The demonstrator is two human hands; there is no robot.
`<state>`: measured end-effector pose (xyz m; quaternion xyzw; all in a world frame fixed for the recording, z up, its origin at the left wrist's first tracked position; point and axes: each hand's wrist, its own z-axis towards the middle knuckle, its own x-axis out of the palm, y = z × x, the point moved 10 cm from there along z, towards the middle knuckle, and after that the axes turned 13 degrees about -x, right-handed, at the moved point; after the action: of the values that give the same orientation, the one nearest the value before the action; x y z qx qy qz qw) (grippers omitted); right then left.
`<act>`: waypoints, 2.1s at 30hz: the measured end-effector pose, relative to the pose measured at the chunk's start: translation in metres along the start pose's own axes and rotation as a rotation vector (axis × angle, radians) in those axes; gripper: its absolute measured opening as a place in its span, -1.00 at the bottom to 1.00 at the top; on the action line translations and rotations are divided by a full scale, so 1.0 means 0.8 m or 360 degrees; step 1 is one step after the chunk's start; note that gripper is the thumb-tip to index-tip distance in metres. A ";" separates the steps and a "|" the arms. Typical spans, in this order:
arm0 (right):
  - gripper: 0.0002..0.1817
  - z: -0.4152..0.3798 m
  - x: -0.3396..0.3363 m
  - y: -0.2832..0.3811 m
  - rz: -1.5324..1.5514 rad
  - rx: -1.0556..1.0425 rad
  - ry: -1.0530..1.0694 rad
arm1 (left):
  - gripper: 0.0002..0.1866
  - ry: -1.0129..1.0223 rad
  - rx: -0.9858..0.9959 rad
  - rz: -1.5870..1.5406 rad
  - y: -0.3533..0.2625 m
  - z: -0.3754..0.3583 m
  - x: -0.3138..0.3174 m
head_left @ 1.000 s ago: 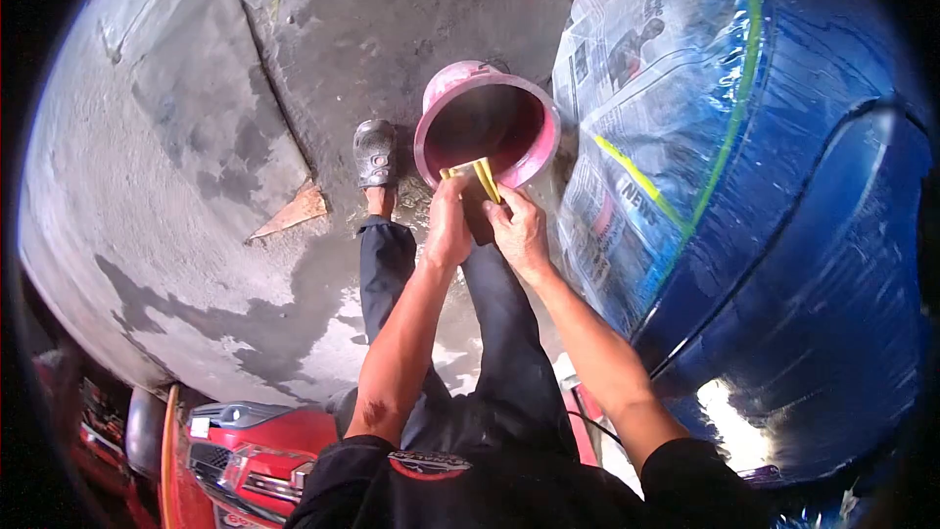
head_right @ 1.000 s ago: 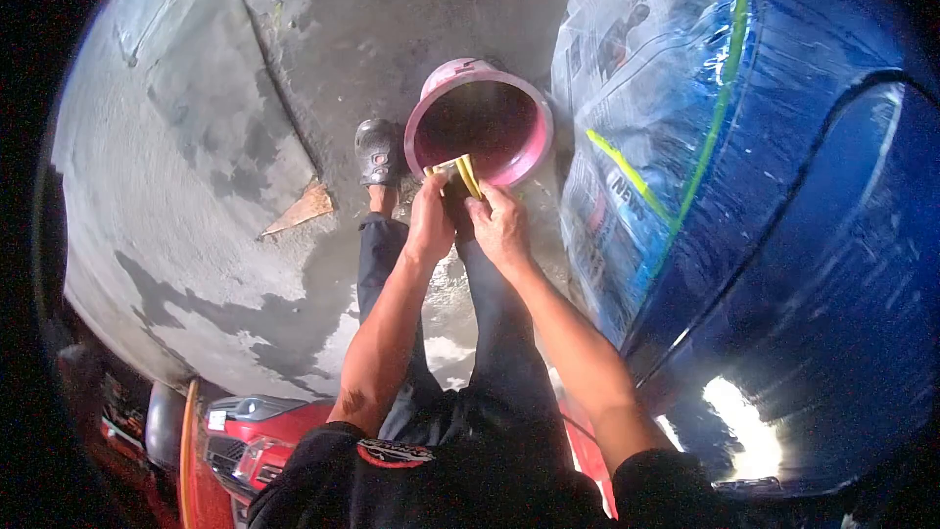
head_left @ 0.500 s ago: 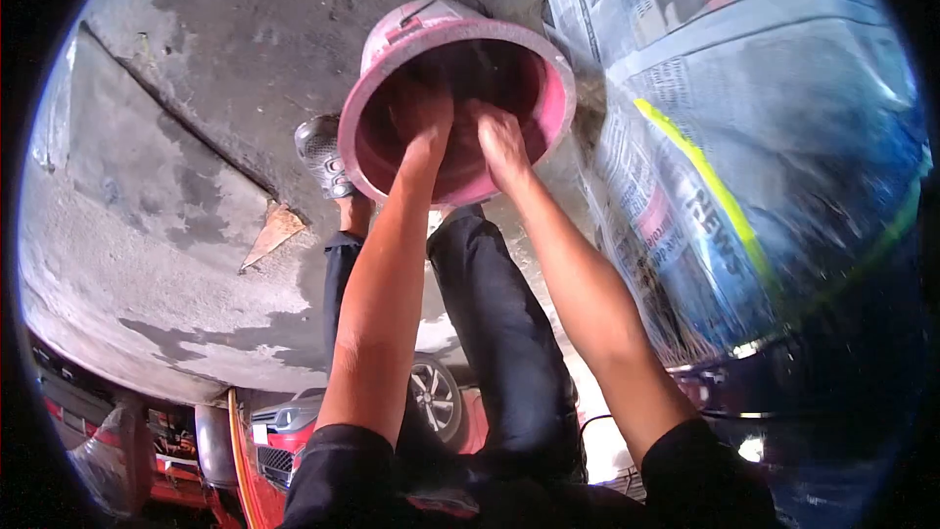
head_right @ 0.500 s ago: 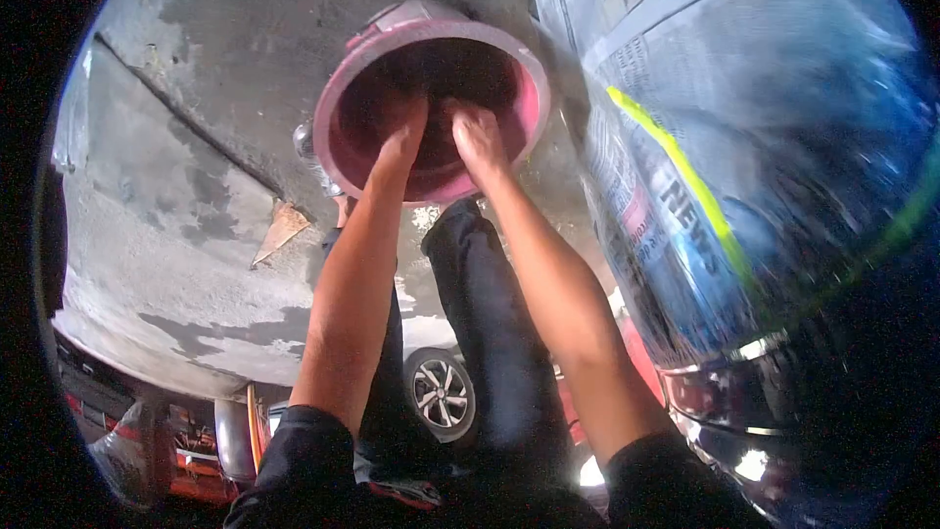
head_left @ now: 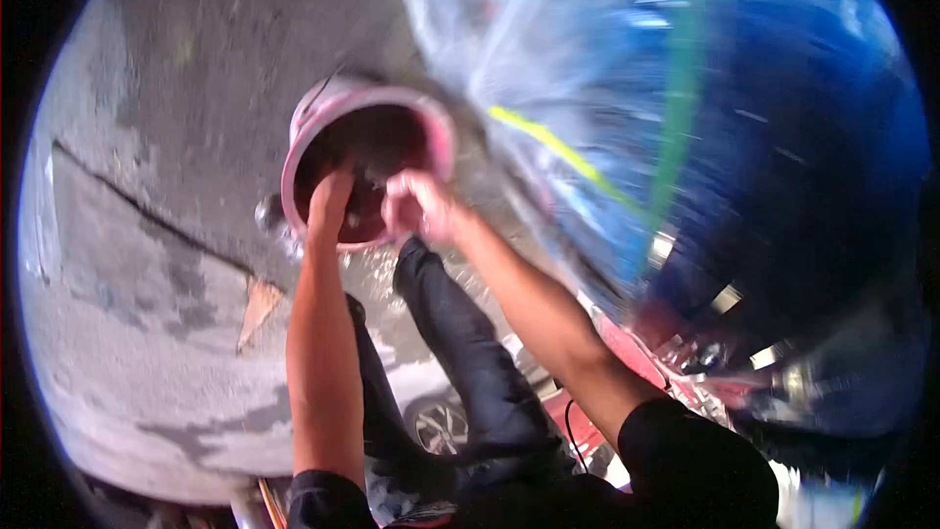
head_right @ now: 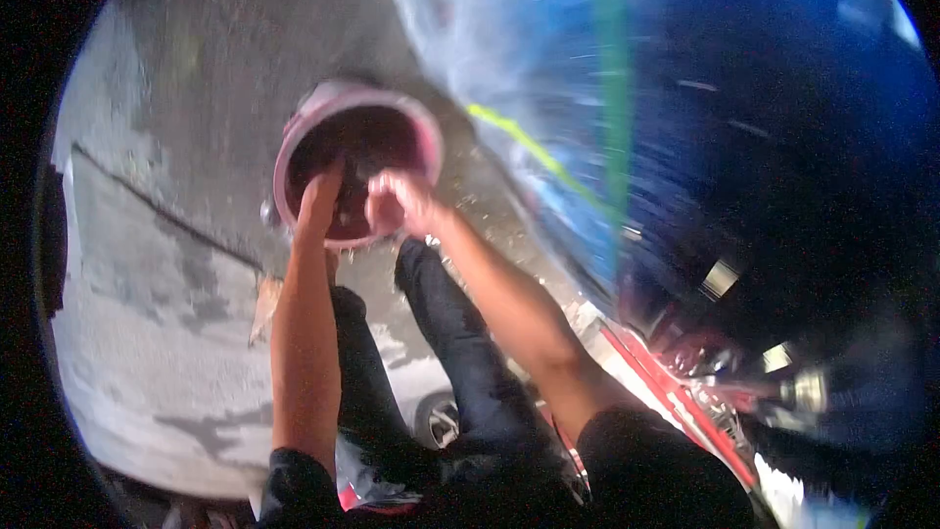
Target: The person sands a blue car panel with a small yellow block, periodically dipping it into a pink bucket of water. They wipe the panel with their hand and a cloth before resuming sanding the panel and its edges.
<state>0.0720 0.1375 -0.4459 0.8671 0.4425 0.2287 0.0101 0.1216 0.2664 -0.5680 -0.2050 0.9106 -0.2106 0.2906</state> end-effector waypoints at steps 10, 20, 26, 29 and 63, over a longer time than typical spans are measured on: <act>-0.73 -0.633 0.314 0.444 -0.2929 -0.2099 -0.0699 | -0.48 0.0321 -0.0684 -0.1598 -0.112 -0.232 -0.176; -0.27 -0.466 0.376 0.557 -0.4849 -0.1649 -0.0791 | -0.37 0.0024 -0.0389 -0.1640 -0.245 -0.284 -0.299; -0.32 -0.501 0.323 0.497 -0.4819 -0.1388 -0.0355 | -0.45 0.0062 -0.0103 -0.1705 -0.376 -0.289 -0.369; -0.32 -0.532 0.289 0.461 -0.4814 -0.1291 -0.0269 | -0.47 0.0025 0.0059 -0.1636 -0.440 -0.296 -0.399; -0.73 -0.823 0.123 0.360 -0.3407 -0.2158 -0.0605 | -0.54 -0.1682 0.1412 -0.0577 -0.709 -0.314 -0.480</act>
<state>0.0743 -0.0830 0.2448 -0.0794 0.7033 0.1584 0.6885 0.3968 0.0538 0.0739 -0.2903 0.4279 -0.4787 0.7096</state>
